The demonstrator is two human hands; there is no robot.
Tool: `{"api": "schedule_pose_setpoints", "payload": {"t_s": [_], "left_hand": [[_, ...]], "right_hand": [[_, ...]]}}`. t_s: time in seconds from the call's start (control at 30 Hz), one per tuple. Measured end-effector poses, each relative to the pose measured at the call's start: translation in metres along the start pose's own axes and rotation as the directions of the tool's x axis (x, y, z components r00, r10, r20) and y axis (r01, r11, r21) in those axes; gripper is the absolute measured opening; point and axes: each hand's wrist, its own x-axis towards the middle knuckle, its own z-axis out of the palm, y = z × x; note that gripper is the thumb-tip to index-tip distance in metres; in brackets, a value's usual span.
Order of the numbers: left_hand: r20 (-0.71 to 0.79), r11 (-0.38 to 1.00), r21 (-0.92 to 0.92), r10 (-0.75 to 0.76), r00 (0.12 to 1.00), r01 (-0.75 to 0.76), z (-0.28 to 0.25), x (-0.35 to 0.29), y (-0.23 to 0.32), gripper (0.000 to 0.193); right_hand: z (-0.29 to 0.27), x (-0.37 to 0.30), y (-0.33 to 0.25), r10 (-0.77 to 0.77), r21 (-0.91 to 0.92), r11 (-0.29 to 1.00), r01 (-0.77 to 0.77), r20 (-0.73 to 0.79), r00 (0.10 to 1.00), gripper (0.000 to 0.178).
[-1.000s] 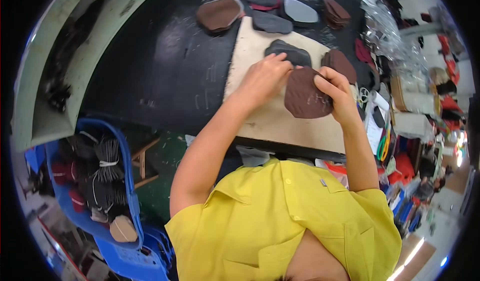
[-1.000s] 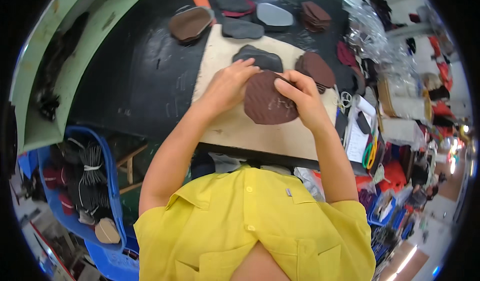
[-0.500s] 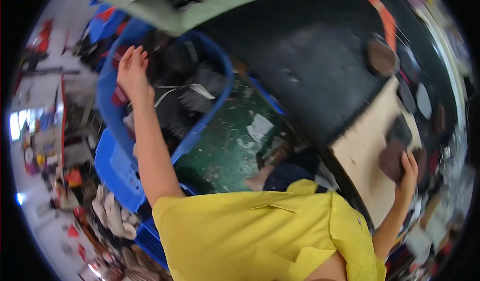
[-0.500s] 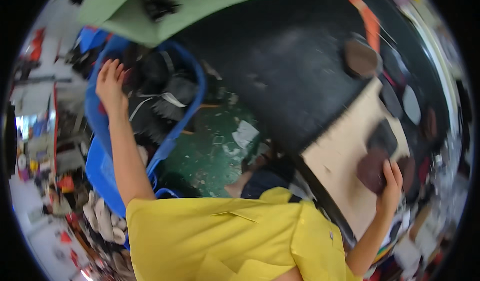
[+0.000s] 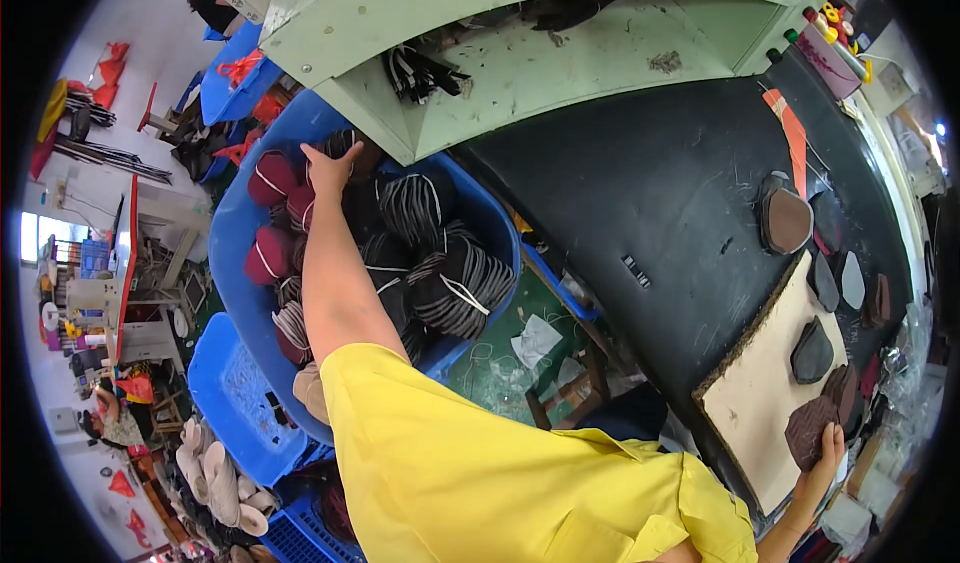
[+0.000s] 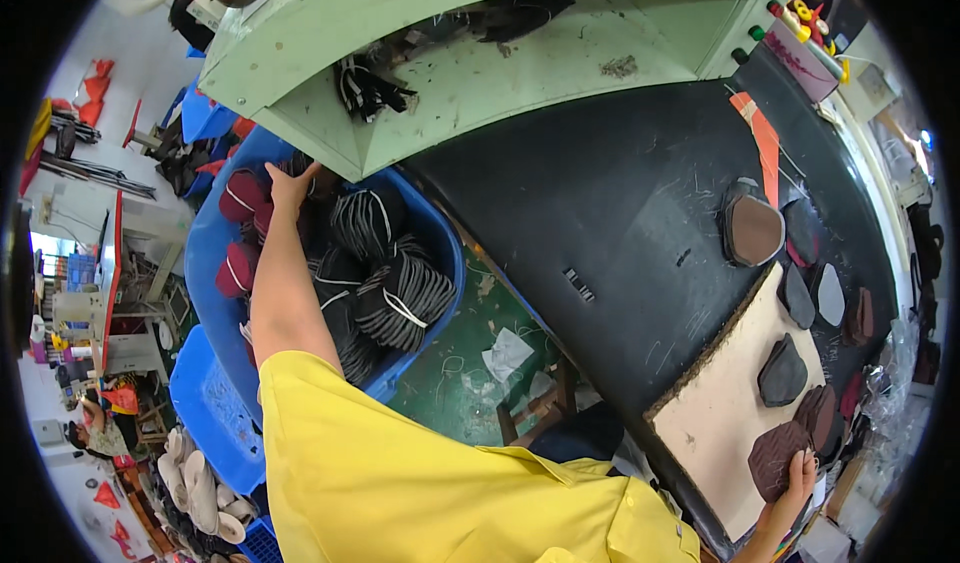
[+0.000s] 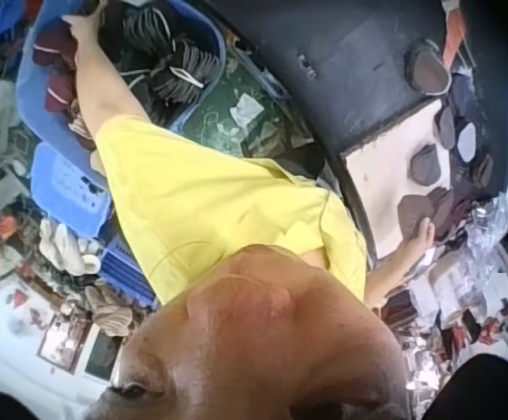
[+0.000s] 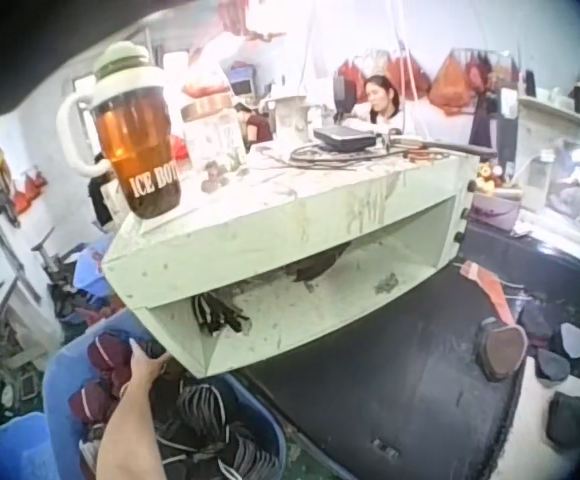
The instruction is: The person marks a stack of light-colored insoles with a pen and then organizes them. They proceed to assemble shoe components by layering black foam, grey insoles, and brown textured insoles. The person handles the parts one by one, aligning and stacking them on a workbench.
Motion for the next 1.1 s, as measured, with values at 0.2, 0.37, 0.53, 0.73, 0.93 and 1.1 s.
{"api": "schedule_pose_setpoints", "payload": {"t_s": [0.2, 0.37, 0.53, 0.73, 0.93, 1.1], "left_hand": [[-0.076, 0.982, 0.111, 0.159, 0.984, -0.15, -0.005, -0.02, 0.007, 0.053], [-0.184, 0.792, 0.131, 0.611, 0.77, -0.597, -0.112, -0.063, 0.036, 0.03], [-0.391, 0.34, 0.353, 0.9, 0.193, -0.872, -0.218, -0.126, 0.039, 0.04], [-0.518, 0.328, 0.425, 0.853, 0.071, -0.844, -0.266, -0.209, 0.039, 0.034], [-0.658, 0.51, 0.455, 0.745, 0.11, -0.73, -0.24, -0.209, 0.008, 0.037], [-0.646, 0.759, 0.217, 0.583, 0.493, -0.614, -0.219, -0.18, 0.001, 0.031]], "right_hand": [[0.03, 0.004, -0.002, -0.044, -0.034, 0.999, 0.043, -0.037, 0.998, 0.007], [0.044, 0.017, -0.016, -0.073, -0.021, 0.997, 0.073, 0.014, 0.997, 0.014], [0.042, 0.038, -0.004, -0.089, 0.042, 0.995, 0.092, -0.069, 0.994, 0.029], [0.057, 0.046, -0.001, -0.148, 0.041, 0.989, 0.143, 0.153, 0.977, 0.022], [0.023, 0.045, 0.019, -0.144, -0.03, 0.989, 0.142, -0.074, 0.987, 0.036], [0.05, 0.004, -0.014, -0.173, -0.161, 0.974, 0.159, -0.079, 0.982, 0.04]]}}
